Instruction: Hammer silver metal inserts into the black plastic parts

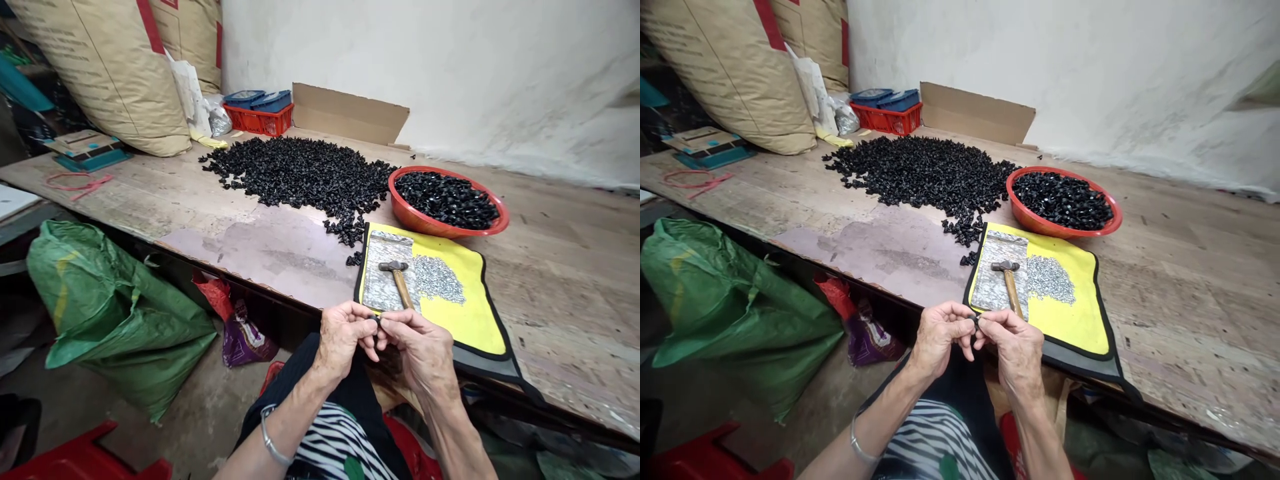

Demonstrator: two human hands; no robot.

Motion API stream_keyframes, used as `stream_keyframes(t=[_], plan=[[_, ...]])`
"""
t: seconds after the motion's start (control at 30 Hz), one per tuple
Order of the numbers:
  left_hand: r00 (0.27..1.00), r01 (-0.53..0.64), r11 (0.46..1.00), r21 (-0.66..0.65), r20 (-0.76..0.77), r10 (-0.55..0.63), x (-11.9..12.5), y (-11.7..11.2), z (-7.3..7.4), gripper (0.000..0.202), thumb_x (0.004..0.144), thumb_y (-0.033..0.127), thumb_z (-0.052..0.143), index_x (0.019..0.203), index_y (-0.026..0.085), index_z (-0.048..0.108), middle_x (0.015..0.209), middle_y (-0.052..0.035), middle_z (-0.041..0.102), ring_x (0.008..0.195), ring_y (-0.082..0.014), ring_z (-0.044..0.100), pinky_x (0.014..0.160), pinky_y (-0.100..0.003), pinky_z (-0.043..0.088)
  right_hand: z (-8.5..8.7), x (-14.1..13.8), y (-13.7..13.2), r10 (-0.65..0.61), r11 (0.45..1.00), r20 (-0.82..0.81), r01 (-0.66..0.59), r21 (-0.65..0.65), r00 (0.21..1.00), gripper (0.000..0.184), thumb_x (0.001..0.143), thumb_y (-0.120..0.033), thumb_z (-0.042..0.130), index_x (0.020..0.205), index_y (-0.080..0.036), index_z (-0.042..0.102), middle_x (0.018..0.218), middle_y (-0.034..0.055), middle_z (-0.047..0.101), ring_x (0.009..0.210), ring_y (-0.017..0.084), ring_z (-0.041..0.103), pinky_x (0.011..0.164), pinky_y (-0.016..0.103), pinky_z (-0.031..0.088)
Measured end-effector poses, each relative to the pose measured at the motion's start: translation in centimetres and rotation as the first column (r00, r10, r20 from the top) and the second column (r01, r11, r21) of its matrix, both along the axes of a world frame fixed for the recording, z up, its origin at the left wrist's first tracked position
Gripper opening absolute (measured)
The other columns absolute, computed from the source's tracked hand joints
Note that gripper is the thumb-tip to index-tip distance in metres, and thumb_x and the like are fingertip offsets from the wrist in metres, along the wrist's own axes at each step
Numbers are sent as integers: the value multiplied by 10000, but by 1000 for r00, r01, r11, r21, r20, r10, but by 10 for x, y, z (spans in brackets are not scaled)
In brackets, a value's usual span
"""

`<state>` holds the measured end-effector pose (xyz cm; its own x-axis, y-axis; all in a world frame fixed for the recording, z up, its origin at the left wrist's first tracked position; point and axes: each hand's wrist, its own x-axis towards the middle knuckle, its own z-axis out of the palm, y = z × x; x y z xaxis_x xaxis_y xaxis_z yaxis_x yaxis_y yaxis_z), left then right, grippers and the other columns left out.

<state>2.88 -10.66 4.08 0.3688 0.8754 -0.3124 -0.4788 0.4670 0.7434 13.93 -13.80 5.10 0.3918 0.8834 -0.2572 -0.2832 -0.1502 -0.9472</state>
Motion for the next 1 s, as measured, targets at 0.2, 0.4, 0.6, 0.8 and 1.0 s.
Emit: stream_keyframes(t=[0.2,0.4,0.6,0.8,1.0], plan=[[1000,-5,1000,-28,30,6,2,2,-4,219,559,194,715,703,85,591,442,1,573,329,-97,489,314,-225,462,-2,0,2,12,1000,35,-12,-9,999,144,570,-245,746,591,-144,645,473,1,592,397,117,533,395,234,443],[999,-29,1000,-11,35,29,1,11,-2,255,560,204,725,719,99,555,502,8,586,346,-79,479,322,-230,474,7,18,3,9,992,259,24,-122,966,371,596,-428,727,816,-136,670,565,29,632,417,137,533,428,278,446],[998,-48,998,29,-31,49,3,30,-3,260,560,226,719,716,110,545,489,21,570,340,-79,482,316,-214,459,-1,43,3,49,996,997,77,-53,56,224,779,-384,530,743,-188,631,724,87,627,649,191,573,521,278,369],[992,-58,995,80,-104,66,13,62,-11,245,530,209,695,675,130,515,461,36,545,333,-79,475,294,-201,434,-9,52,11,290,956,941,94,-278,-171,197,805,-392,491,774,-205,544,732,68,629,583,184,570,517,277,334],[972,-27,991,130,-227,57,30,86,-20,136,562,142,596,630,150,479,414,57,503,289,-67,430,270,-171,366,1,66,17,454,890,884,-8,-456,111,147,715,-331,554,687,-221,460,658,34,608,642,201,580,588,297,379]])
